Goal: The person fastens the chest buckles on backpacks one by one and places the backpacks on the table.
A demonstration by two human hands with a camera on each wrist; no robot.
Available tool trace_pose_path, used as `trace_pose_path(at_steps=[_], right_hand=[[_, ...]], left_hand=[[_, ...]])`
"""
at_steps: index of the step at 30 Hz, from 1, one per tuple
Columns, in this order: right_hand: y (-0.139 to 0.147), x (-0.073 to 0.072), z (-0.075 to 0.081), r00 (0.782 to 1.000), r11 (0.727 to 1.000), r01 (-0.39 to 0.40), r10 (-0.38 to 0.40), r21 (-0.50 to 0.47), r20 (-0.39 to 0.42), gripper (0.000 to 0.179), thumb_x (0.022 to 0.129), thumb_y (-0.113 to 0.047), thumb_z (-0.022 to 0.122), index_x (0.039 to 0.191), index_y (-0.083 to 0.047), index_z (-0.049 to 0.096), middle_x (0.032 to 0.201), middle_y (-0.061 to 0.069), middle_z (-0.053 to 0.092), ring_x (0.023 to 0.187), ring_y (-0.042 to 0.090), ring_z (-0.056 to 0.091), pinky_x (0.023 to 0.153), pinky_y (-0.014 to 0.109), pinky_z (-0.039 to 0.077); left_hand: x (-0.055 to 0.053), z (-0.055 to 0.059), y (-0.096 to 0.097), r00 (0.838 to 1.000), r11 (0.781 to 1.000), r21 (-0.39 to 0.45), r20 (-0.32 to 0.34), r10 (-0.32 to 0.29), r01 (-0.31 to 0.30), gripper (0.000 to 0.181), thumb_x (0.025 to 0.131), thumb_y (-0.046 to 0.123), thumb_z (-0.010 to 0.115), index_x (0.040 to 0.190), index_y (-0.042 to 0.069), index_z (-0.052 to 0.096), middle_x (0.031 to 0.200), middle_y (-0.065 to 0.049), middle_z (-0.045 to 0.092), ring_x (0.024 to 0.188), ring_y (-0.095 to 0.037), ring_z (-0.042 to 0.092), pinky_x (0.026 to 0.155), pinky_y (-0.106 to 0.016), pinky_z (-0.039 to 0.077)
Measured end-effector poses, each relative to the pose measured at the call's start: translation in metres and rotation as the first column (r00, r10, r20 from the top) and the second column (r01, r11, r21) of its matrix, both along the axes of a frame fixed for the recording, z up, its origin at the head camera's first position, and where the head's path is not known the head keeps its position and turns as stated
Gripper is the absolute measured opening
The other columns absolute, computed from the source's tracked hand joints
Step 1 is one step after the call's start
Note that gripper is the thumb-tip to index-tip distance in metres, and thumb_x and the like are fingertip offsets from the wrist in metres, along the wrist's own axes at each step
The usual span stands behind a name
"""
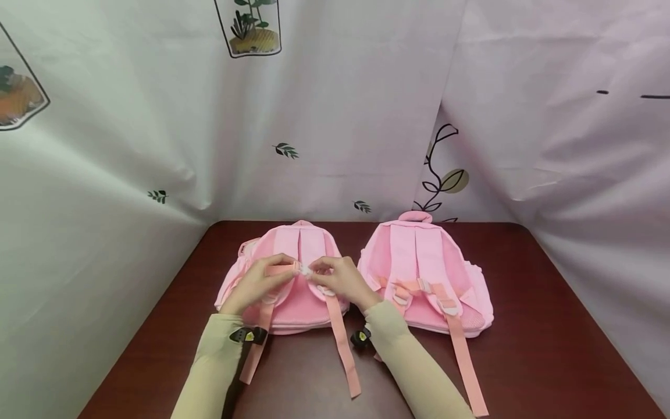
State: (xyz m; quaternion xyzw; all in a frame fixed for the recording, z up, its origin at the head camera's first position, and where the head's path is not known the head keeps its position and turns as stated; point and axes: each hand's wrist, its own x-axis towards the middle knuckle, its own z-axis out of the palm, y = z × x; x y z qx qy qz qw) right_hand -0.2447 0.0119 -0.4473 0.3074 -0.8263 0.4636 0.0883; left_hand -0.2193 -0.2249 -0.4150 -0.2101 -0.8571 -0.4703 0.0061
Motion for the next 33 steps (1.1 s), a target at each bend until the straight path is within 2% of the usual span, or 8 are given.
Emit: trace_pose_path(at_steps=[7,15,19,22,26,33], right_hand=[[-0.0003,0.0014,-0.0032,1.0,1.0,-0.03,0.03,-0.008,0.006,0.017,0.088,-0.023,0.08,0.102,-0.014,0.079,0.088,-0.005,0.075,0.081,0.004,0.065,0.073,0.023,0.052],[-0.0002,0.0015,-0.0038,0.999,0.999,-0.045,0.045,-0.014,0.008,0.015,0.088,-0.021,0.08,0.101,-0.014,0.078,0.087,-0.006,0.073,0.081,0.004,0.064,0.075,0.025,0.053],[0.0013,0.0018,-0.0051,1.0,0.999,-0.029,0.029,-0.022,0.013,0.014,0.087,-0.02,0.08,0.1,-0.014,0.078,0.087,-0.005,0.073,0.08,0.004,0.063,0.074,0.024,0.053],[0.0019,0.0022,-0.0053,0.999,0.999,-0.031,0.032,-0.026,0.01,0.015,0.088,-0.02,0.08,0.101,-0.013,0.078,0.088,-0.004,0.074,0.081,0.004,0.064,0.074,0.023,0.053],[0.0015,0.0025,-0.0063,0.999,0.999,-0.034,0.035,-0.029,0.009,0.014,0.088,-0.017,0.08,0.1,-0.012,0.077,0.088,-0.003,0.074,0.081,0.004,0.065,0.073,0.022,0.053],[0.0001,0.0025,-0.0064,0.998,0.997,-0.061,0.062,-0.037,0.026,0.017,0.087,-0.01,0.079,0.103,-0.009,0.077,0.087,-0.001,0.074,0.081,0.006,0.066,0.074,0.023,0.054]], left_hand=[[0.0009,-0.0022,-0.0018,0.999,1.0,-0.013,0.03,-0.009,0.01,0.023,0.093,0.04,0.073,0.109,0.024,0.073,0.104,0.007,0.071,0.102,-0.018,0.061,0.092,-0.031,0.047],[-0.0003,-0.0042,-0.0036,0.999,0.999,-0.043,0.033,-0.02,0.022,0.024,0.093,0.038,0.074,0.111,0.022,0.073,0.106,0.007,0.071,0.103,-0.017,0.061,0.094,-0.032,0.047],[-0.001,-0.0057,-0.0005,1.0,0.998,-0.055,0.005,-0.029,0.03,0.026,0.093,0.039,0.073,0.112,0.021,0.073,0.106,0.008,0.071,0.102,-0.016,0.061,0.094,-0.033,0.047],[0.0,-0.006,0.0022,0.999,0.998,-0.067,-0.024,-0.021,0.02,0.023,0.093,0.04,0.073,0.109,0.023,0.073,0.103,0.009,0.07,0.1,-0.015,0.06,0.093,-0.033,0.047],[0.0008,-0.0065,0.0036,0.999,0.998,-0.067,-0.031,-0.02,0.018,0.019,0.092,0.04,0.074,0.105,0.026,0.071,0.1,0.01,0.069,0.098,-0.015,0.06,0.092,-0.032,0.046],[-0.0018,-0.0076,0.001,0.996,0.992,-0.104,-0.047,-0.071,0.066,0.018,0.094,0.037,0.073,0.107,0.025,0.072,0.1,0.01,0.069,0.098,-0.014,0.06,0.092,-0.028,0.046]])
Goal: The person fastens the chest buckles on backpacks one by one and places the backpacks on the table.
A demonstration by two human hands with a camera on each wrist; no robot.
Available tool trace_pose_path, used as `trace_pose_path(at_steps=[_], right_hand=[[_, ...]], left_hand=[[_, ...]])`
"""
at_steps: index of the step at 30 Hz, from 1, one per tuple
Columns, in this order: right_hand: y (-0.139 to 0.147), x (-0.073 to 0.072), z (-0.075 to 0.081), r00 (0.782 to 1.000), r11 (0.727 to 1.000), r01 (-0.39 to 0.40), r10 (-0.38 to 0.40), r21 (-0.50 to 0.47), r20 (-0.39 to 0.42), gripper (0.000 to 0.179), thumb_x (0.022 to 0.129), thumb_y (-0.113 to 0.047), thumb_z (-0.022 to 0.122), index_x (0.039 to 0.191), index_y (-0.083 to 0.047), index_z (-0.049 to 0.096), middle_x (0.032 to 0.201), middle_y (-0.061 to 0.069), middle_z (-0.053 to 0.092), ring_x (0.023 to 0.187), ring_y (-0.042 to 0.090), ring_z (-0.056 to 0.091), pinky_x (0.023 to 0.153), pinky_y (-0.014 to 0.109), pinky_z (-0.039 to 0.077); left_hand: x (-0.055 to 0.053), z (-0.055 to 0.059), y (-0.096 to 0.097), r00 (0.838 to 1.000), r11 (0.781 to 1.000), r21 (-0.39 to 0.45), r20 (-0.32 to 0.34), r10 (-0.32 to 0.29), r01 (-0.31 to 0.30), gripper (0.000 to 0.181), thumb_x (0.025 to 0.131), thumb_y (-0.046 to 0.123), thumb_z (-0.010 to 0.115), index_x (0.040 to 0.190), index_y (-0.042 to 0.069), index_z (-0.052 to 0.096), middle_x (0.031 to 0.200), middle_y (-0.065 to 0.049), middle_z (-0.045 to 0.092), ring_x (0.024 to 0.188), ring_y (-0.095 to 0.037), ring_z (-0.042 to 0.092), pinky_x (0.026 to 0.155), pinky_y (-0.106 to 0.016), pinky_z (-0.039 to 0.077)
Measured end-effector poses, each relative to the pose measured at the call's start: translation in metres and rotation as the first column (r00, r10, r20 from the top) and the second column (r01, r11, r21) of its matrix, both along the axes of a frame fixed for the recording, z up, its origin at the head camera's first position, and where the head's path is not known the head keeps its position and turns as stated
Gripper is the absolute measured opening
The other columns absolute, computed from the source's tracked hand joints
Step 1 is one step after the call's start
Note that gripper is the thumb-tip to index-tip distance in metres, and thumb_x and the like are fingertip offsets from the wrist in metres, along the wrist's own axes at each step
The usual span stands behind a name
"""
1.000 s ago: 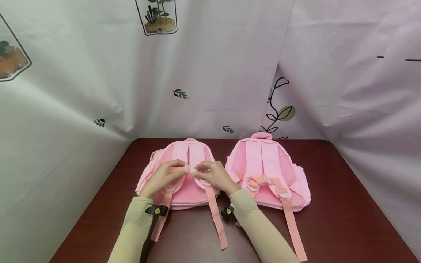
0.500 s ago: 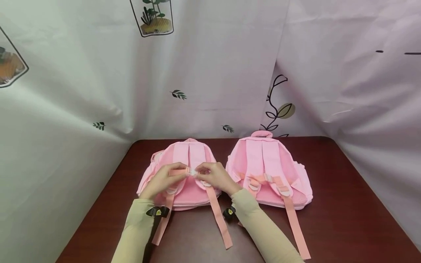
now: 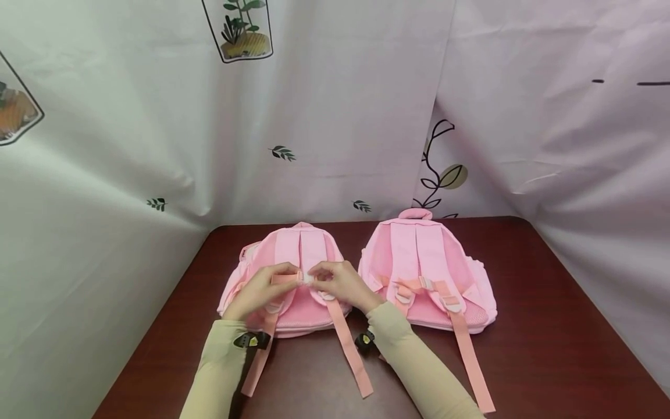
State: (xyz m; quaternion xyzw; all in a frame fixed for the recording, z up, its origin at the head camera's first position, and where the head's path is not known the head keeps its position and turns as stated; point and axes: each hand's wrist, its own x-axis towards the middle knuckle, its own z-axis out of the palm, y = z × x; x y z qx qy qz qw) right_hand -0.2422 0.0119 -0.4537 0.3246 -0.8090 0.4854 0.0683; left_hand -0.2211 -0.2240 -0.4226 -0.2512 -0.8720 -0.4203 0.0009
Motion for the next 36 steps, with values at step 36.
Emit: trace_pose_path(at_steps=[36], right_hand=[[-0.004,0.003,-0.004,0.993,0.997,-0.02,0.011,0.076,0.118,0.021,0.087,-0.01,0.078,0.108,-0.007,0.077,0.086,-0.004,0.07,0.08,0.006,0.06,0.073,0.022,0.05]], left_hand=[[0.002,-0.008,-0.008,0.998,0.989,-0.145,0.063,-0.008,0.017,0.014,0.092,0.041,0.074,0.102,0.03,0.071,0.099,0.014,0.069,0.099,-0.012,0.061,0.09,-0.034,0.049]])
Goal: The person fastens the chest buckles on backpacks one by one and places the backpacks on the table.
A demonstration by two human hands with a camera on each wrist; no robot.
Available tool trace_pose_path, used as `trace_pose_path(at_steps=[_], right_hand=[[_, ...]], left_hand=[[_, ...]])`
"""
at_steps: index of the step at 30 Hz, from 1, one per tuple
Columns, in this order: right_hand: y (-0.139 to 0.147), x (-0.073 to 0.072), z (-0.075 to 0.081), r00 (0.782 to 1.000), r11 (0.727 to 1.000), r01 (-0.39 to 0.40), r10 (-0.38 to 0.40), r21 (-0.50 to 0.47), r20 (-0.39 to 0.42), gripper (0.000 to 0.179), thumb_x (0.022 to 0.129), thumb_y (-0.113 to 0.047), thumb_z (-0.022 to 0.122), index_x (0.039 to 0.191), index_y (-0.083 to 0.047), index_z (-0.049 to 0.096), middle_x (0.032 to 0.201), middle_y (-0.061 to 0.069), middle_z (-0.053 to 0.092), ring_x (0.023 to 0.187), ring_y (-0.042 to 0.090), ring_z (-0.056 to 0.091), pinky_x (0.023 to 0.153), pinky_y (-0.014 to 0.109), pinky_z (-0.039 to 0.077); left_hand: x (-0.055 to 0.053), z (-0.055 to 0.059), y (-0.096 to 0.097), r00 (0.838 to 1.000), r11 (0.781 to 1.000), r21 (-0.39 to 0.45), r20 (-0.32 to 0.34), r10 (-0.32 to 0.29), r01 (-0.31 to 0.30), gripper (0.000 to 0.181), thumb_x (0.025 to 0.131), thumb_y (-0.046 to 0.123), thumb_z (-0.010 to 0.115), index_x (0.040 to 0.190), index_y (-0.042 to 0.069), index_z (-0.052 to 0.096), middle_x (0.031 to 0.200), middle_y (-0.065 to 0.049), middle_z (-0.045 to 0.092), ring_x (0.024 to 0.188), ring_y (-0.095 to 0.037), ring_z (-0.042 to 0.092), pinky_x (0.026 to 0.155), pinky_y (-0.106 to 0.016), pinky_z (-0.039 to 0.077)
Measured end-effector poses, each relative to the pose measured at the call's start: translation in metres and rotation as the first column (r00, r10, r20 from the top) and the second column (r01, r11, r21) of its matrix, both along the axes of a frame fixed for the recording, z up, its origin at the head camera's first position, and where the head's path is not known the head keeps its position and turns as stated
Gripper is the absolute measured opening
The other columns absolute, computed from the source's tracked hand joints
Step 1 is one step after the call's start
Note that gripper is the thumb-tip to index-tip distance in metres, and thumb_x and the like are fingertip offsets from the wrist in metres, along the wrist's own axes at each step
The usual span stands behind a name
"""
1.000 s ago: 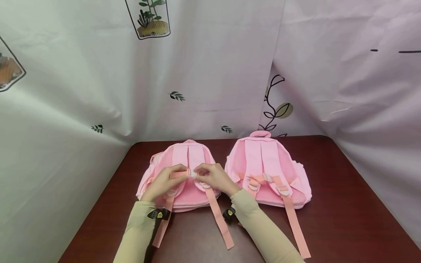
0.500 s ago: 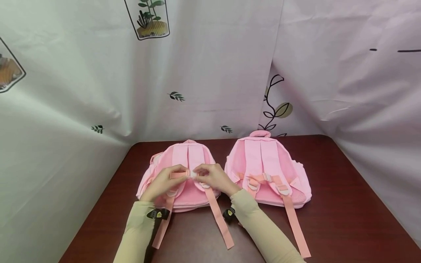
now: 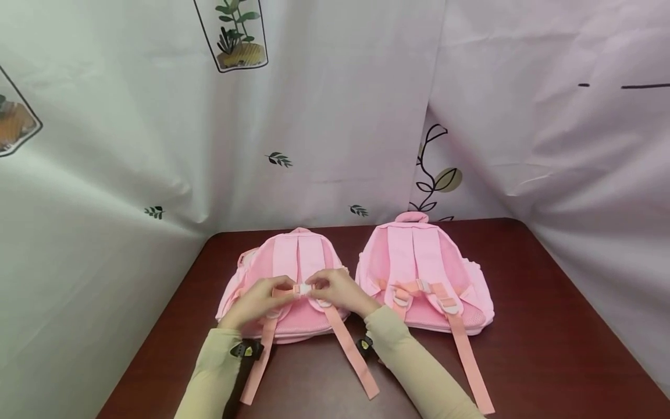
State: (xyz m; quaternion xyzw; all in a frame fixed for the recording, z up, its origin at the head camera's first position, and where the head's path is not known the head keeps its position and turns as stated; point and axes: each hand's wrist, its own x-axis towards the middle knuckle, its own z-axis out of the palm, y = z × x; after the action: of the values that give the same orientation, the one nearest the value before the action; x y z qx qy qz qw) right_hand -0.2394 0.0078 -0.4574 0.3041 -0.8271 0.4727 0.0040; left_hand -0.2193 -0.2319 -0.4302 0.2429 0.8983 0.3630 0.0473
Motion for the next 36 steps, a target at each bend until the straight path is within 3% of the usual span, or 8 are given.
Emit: trace_pose_path(at_steps=[7,12,18,22,26,31,34,36], right_hand=[[-0.001,0.001,0.001,0.996,0.999,-0.005,0.009,0.045,-0.091,0.022,0.089,-0.011,0.075,0.11,-0.007,0.076,0.094,0.001,0.071,0.088,0.01,0.061,0.082,0.025,0.051],[0.005,0.003,0.003,0.994,0.998,-0.025,0.032,0.059,-0.104,0.024,0.093,-0.014,0.073,0.115,-0.006,0.075,0.103,0.003,0.073,0.094,0.011,0.063,0.087,0.027,0.051],[0.021,0.001,0.016,0.998,0.997,-0.035,0.039,0.066,-0.058,0.028,0.096,-0.019,0.069,0.121,-0.007,0.072,0.114,0.004,0.072,0.102,0.015,0.063,0.093,0.033,0.051],[0.039,0.001,0.029,0.998,0.997,-0.003,0.007,0.071,-0.067,0.03,0.098,-0.021,0.066,0.124,-0.006,0.071,0.118,0.007,0.071,0.109,0.02,0.064,0.097,0.041,0.05],[0.061,0.001,0.048,0.991,0.996,0.049,-0.039,0.073,-0.13,0.031,0.098,-0.021,0.066,0.125,-0.005,0.07,0.118,0.009,0.071,0.107,0.023,0.065,0.094,0.043,0.051],[0.093,0.003,0.076,0.974,0.986,0.158,-0.149,0.043,-0.172,0.03,0.099,-0.026,0.067,0.124,-0.01,0.072,0.122,0.004,0.07,0.116,0.021,0.063,0.101,0.042,0.047],[0.115,0.004,0.087,0.953,0.975,0.224,-0.217,0.01,-0.213,0.03,0.099,-0.026,0.066,0.124,-0.01,0.071,0.124,0.006,0.07,0.12,0.025,0.061,0.104,0.045,0.045],[0.132,0.004,0.091,0.926,0.962,0.274,-0.264,0.0,-0.271,0.03,0.099,-0.024,0.066,0.124,-0.008,0.071,0.123,0.008,0.07,0.12,0.028,0.062,0.103,0.047,0.045]], left_hand=[[0.001,-0.007,-0.004,0.998,0.998,-0.055,-0.064,-0.003,-0.001,0.019,0.093,0.036,0.074,0.107,0.024,0.073,0.099,0.013,0.069,0.094,-0.01,0.061,0.088,-0.034,0.05],[0.004,-0.008,-0.008,0.996,0.998,-0.058,-0.087,0.001,-0.006,0.025,0.094,0.033,0.074,0.114,0.019,0.072,0.101,0.011,0.069,0.091,-0.01,0.059,0.086,-0.031,0.05],[0.007,0.003,-0.017,0.996,0.997,0.023,-0.048,0.076,-0.075,0.034,0.092,0.034,0.075,0.122,0.018,0.07,0.111,0.006,0.069,0.097,-0.016,0.061,0.087,-0.034,0.051],[0.006,0.013,-0.024,0.989,0.993,0.04,-0.09,0.115,-0.112,0.037,0.094,0.031,0.073,0.126,0.011,0.068,0.117,-0.003,0.069,0.104,-0.023,0.063,0.09,-0.045,0.05],[0.001,0.027,-0.027,0.97,0.99,0.04,-0.196,0.143,-0.138,0.036,0.097,0.029,0.07,0.125,0.007,0.067,0.118,-0.011,0.069,0.109,-0.028,0.062,0.094,-0.054,0.048],[-0.005,0.046,-0.026,0.939,0.984,0.047,-0.295,0.176,-0.17,0.037,0.098,0.029,0.069,0.127,0.006,0.066,0.123,-0.014,0.066,0.115,-0.032,0.059,0.099,-0.057,0.045],[-0.009,0.054,-0.023,0.919,0.981,0.034,-0.345,0.191,-0.192,0.037,0.099,0.026,0.067,0.13,0.005,0.064,0.127,-0.014,0.063,0.121,-0.034,0.056,0.103,-0.057,0.042],[-0.013,0.058,-0.021,0.897,0.977,0.016,-0.394,0.202,-0.213,0.038,0.1,0.025,0.066,0.131,0.004,0.062,0.13,-0.015,0.061,0.124,-0.035,0.054,0.104,-0.057,0.041]])
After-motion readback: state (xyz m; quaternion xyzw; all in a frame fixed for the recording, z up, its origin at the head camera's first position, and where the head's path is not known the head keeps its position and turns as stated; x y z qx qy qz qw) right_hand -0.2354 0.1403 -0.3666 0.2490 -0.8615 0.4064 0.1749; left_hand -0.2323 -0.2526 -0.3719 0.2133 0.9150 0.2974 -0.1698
